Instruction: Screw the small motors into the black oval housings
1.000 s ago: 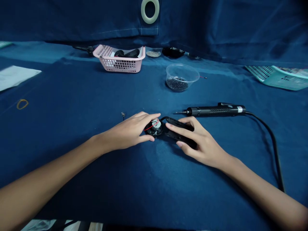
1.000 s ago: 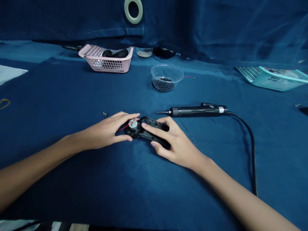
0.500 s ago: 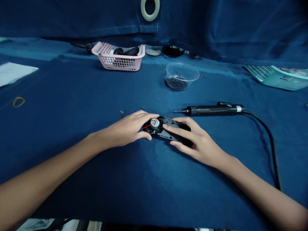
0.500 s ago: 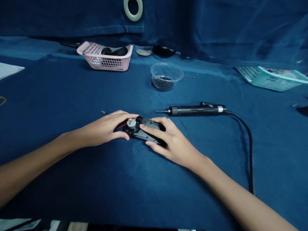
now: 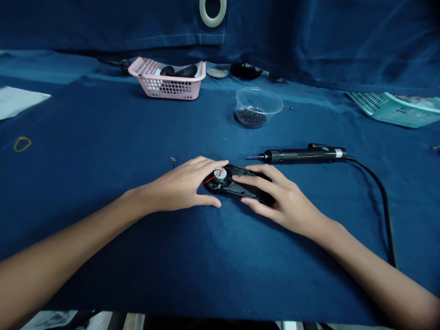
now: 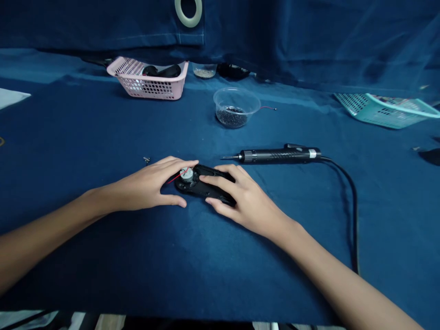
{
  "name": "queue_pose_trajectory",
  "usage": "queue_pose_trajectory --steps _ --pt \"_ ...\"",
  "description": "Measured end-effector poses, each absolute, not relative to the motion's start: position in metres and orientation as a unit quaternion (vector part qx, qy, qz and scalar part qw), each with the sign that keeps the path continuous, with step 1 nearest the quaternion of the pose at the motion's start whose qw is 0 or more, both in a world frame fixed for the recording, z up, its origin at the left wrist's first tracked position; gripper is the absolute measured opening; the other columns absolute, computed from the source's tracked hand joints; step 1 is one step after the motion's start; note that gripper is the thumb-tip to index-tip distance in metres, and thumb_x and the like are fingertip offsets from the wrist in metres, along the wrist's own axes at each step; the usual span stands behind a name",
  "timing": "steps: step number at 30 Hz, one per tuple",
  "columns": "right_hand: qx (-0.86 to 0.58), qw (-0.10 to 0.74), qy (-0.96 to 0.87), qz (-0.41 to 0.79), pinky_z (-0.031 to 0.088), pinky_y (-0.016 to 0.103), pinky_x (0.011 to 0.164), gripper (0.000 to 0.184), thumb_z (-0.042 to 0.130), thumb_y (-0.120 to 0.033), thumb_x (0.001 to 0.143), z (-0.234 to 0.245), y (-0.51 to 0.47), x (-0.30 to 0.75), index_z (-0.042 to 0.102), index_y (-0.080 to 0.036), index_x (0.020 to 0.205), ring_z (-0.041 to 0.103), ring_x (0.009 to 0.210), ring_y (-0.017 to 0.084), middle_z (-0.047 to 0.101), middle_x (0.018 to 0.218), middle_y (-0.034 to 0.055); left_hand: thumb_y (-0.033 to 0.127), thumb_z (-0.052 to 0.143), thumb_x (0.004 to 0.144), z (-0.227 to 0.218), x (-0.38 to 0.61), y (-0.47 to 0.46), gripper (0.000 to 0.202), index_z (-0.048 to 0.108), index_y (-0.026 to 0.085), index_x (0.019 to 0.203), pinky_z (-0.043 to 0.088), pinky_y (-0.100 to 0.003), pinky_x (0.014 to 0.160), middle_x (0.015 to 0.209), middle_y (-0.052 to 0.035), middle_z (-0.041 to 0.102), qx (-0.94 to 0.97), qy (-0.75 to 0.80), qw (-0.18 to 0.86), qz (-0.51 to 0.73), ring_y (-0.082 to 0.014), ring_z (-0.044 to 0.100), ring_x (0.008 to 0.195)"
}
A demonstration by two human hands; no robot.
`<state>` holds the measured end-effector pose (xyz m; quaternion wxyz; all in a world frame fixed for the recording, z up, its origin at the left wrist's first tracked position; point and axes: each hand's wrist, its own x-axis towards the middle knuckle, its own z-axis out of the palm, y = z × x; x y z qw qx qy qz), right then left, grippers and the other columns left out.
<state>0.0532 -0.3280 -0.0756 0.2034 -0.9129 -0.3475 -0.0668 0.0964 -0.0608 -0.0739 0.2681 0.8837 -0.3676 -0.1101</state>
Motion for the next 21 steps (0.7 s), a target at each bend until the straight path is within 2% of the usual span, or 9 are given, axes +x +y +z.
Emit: queue_pose_trajectory --steps 5,13,21 --pt "-0.909 0.208 -0.352 -0.078 0.047 0.037 0.108 0.044 0.058 -0.039 0.09 -0.075 -0.326 0.053 0.053 -0.027 0.132 0.051 0.127 0.019 0.05 0.136 0.008 0.049 0.063 0.088 -0.076 0.096 -0.061 0.071 0.031 0.032 0.15 0.037 -0.035 0.11 0.142 -0.0034 0.048 0.887 -0.365 0.266 -0.097 -0.0236 0.044 0.132" --pt "-0.908 0.203 -0.355 -0.097 0.049 0.037 0.106 0.04 0.06 -0.037 0.089 -0.076 -0.324 0.052 0.057 -0.026 0.128 0.053 0.125 0.02 0.052 0.132 0.0091 0.043 0.065 0.089 -0.077 0.098 -0.062 0.068 0.035 0.031 0.148 0.037 -0.032 0.108 0.138 -0.003 0.051 0.883 -0.363 0.28 -0.099 -0.0231 0.047 0.129" --pt "-0.904 0.213 -0.358 -0.094 0.046 0.033 0.109 0.041 0.061 -0.036 0.089 -0.076 -0.325 0.051 0.057 -0.027 0.129 0.05 0.128 0.015 0.052 0.133 0.0071 0.054 0.061 0.088 -0.065 0.094 -0.062 0.074 0.029 0.031 0.151 0.036 -0.032 0.109 0.144 -0.0026 0.044 0.89 -0.348 0.256 -0.145 -0.0211 0.041 0.132"
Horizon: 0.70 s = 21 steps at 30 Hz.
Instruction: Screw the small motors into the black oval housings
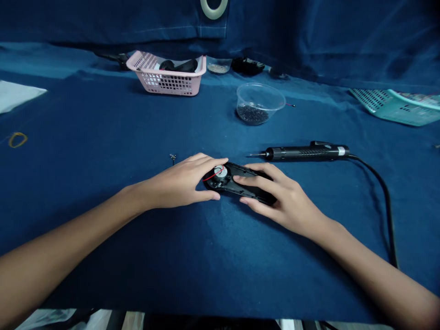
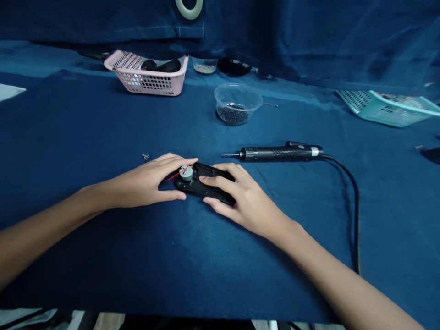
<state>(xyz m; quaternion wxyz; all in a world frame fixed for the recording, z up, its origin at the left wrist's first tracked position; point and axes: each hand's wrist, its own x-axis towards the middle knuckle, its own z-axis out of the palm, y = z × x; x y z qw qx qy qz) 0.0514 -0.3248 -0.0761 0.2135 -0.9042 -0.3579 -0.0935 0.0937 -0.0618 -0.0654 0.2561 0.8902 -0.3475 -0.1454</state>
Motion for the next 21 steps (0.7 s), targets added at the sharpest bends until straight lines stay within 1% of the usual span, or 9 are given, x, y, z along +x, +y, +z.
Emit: queue_pose_trajectory --steps 2,5,7,9,11,13,17,21 --pt "-0.906 0.214 -0.355 -0.092 0.045 0.031 0.11 0.042 0.062 -0.036 0.089 -0.0759 -0.3244 0.0506 0.057 -0.028 0.13 0.05 0.128 0.014 0.051 0.133 0.0061 0.05 0.06 0.09 -0.0659 0.094 -0.0614 0.072 0.028 0.031 0.151 0.035 -0.031 0.109 0.144 -0.0022 0.044 0.889 -0.35 0.257 -0.147 -0.0195 0.042 0.131" --pt "-0.909 0.216 -0.347 -0.087 0.043 0.029 0.112 0.044 0.062 -0.036 0.088 -0.0743 -0.324 0.0482 0.056 -0.028 0.131 0.05 0.129 0.013 0.051 0.135 0.0049 0.045 0.06 0.091 -0.0672 0.0952 -0.0596 0.072 0.025 0.032 0.152 0.032 -0.032 0.111 0.145 -0.0021 0.041 0.886 -0.365 0.25 -0.137 -0.0196 0.036 0.134" --pt "-0.909 0.221 -0.343 -0.08 0.041 0.029 0.114 0.044 0.062 -0.037 0.088 -0.073 -0.3243 0.0464 0.056 -0.028 0.131 0.048 0.131 0.013 0.049 0.139 0.0046 0.043 0.06 0.091 -0.0678 0.0961 -0.058 0.071 0.023 0.037 0.152 0.031 -0.036 0.111 0.144 -0.0014 0.041 0.888 -0.372 0.235 -0.132 -0.022 0.034 0.133" --pt "-0.908 0.223 -0.346 -0.076 0.039 0.03 0.116 0.044 0.062 -0.037 0.088 -0.0724 -0.3244 0.0452 0.057 -0.026 0.131 0.046 0.134 0.014 0.047 0.141 0.0054 0.041 0.059 0.092 -0.0682 0.0971 -0.0567 0.069 0.022 0.045 0.15 0.031 -0.041 0.108 0.14 0.0001 0.043 0.893 -0.365 0.222 -0.139 -0.0238 0.037 0.127" --pt "-0.906 0.222 -0.353 -0.077 0.04 0.031 0.116 0.044 0.062 -0.036 0.088 -0.0728 -0.324 0.045 0.058 -0.025 0.13 0.046 0.134 0.014 0.047 0.141 0.0068 0.039 0.058 0.093 -0.0686 0.0978 -0.0561 0.068 0.022 0.049 0.149 0.031 -0.043 0.105 0.135 0.0013 0.045 0.896 -0.356 0.22 -0.147 -0.024 0.04 0.12" --pt "-0.904 0.22 -0.357 -0.08 0.041 0.031 0.115 0.044 0.062 -0.035 0.088 -0.0737 -0.323 0.0457 0.058 -0.024 0.13 0.046 0.133 0.015 0.048 0.14 0.0079 0.038 0.057 0.093 -0.0692 0.0984 -0.0562 0.067 0.021 0.05 0.149 0.031 -0.043 0.103 0.134 0.0015 0.046 0.896 -0.353 0.226 -0.149 -0.0238 0.04 0.116" --pt "-0.901 0.218 -0.364 -0.09 0.043 0.032 0.113 0.044 0.063 -0.035 0.088 -0.0745 -0.3219 0.0473 0.058 -0.024 0.131 0.048 0.132 0.016 0.049 0.138 0.009 0.038 0.055 0.094 -0.0707 0.0993 -0.0568 0.065 0.023 0.047 0.15 0.031 -0.04 0.1 0.132 0.0003 0.047 0.892 -0.357 0.234 -0.148 -0.0237 0.041 0.113" --pt "-0.897 0.224 -0.369 -0.094 0.044 0.033 0.113 0.043 0.063 -0.034 0.087 -0.0737 -0.3238 0.0475 0.059 -0.024 0.129 0.048 0.131 0.016 0.049 0.137 0.0088 0.037 0.055 0.094 -0.072 0.1003 -0.0567 0.063 0.026 0.044 0.15 0.031 -0.039 0.098 0.125 -0.0009 0.05 0.895 -0.355 0.227 -0.144 -0.0232 0.042 0.11"
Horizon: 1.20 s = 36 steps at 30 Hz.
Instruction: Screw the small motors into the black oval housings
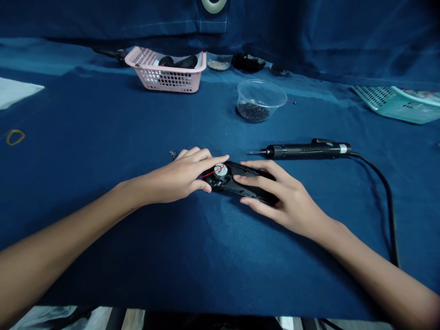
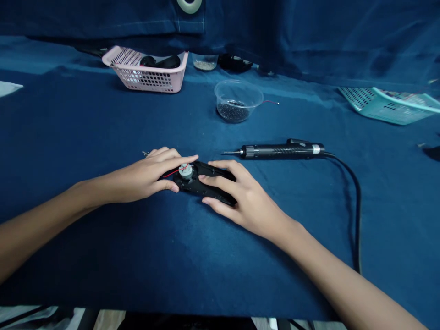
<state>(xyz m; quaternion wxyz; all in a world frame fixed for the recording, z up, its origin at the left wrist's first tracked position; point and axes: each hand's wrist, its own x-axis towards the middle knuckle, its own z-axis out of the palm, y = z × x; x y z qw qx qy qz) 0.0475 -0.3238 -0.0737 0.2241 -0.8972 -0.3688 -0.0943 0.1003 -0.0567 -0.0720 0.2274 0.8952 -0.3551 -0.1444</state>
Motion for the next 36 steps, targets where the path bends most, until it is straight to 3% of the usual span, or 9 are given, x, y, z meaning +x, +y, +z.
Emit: queue_pose_trajectory --steps 21,27,36 --pt "-0.918 0.197 -0.334 -0.078 0.048 0.034 0.108 0.048 0.06 -0.042 0.089 -0.073 -0.318 0.032 0.056 -0.023 0.133 0.049 0.129 0.018 0.047 0.136 0.011 0.041 0.066 0.087 -0.074 0.107 -0.058 0.06 0.043 0.036 0.143 0.032 -0.034 0.096 0.115 -0.001 0.055 0.895 -0.363 0.228 -0.124 -0.0218 0.046 0.109" --pt "-0.921 0.19 -0.333 -0.074 0.049 0.035 0.107 0.046 0.059 -0.039 0.09 -0.069 -0.318 0.032 0.056 -0.024 0.134 0.05 0.129 0.018 0.047 0.137 0.0104 0.042 0.064 0.089 -0.071 0.107 -0.057 0.059 0.041 0.04 0.143 0.032 -0.034 0.096 0.119 0.0001 0.054 0.892 -0.36 0.234 -0.14 -0.0219 0.045 0.112" --pt "-0.922 0.188 -0.326 -0.09 0.046 0.036 0.111 0.042 0.059 -0.036 0.09 -0.068 -0.318 0.034 0.06 -0.025 0.131 0.05 0.131 0.017 0.05 0.139 0.0081 0.038 0.061 0.092 -0.071 0.105 -0.057 0.056 0.042 0.036 0.144 0.033 -0.033 0.096 0.119 -0.0008 0.054 0.893 -0.371 0.219 -0.13 -0.0207 0.044 0.109"
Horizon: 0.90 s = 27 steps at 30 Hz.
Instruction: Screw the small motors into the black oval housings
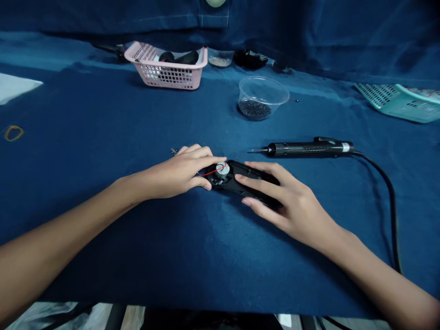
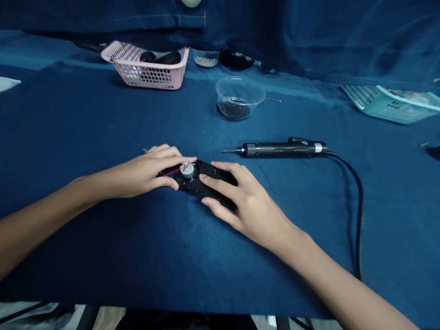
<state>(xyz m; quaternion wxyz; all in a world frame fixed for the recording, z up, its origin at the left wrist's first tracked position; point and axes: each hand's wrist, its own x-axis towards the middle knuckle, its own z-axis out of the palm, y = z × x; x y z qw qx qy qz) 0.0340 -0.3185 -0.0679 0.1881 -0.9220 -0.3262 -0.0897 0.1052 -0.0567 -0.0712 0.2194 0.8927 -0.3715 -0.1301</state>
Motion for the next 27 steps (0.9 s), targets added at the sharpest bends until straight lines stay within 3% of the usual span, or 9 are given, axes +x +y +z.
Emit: queue_pose_trajectory --steps 16,27 --pt "-0.921 0.181 -0.332 -0.095 0.053 0.036 0.103 0.042 0.059 -0.036 0.09 -0.0678 -0.3161 0.0334 0.06 -0.025 0.131 0.054 0.125 0.019 0.051 0.135 0.0102 0.038 0.057 0.092 -0.0707 0.1039 -0.058 0.052 0.045 0.033 0.143 0.033 -0.036 0.096 0.122 -0.0033 0.055 0.894 -0.372 0.218 -0.124 -0.0226 0.045 0.11" --pt "-0.925 0.184 -0.322 -0.087 0.051 0.033 0.106 0.042 0.059 -0.037 0.09 -0.0671 -0.3159 0.0317 0.059 -0.026 0.131 0.053 0.126 0.017 0.051 0.135 0.0086 0.037 0.059 0.092 -0.0707 0.1045 -0.0577 0.052 0.045 0.032 0.142 0.034 -0.034 0.095 0.119 -0.0023 0.055 0.893 -0.375 0.219 -0.117 -0.0214 0.046 0.108"
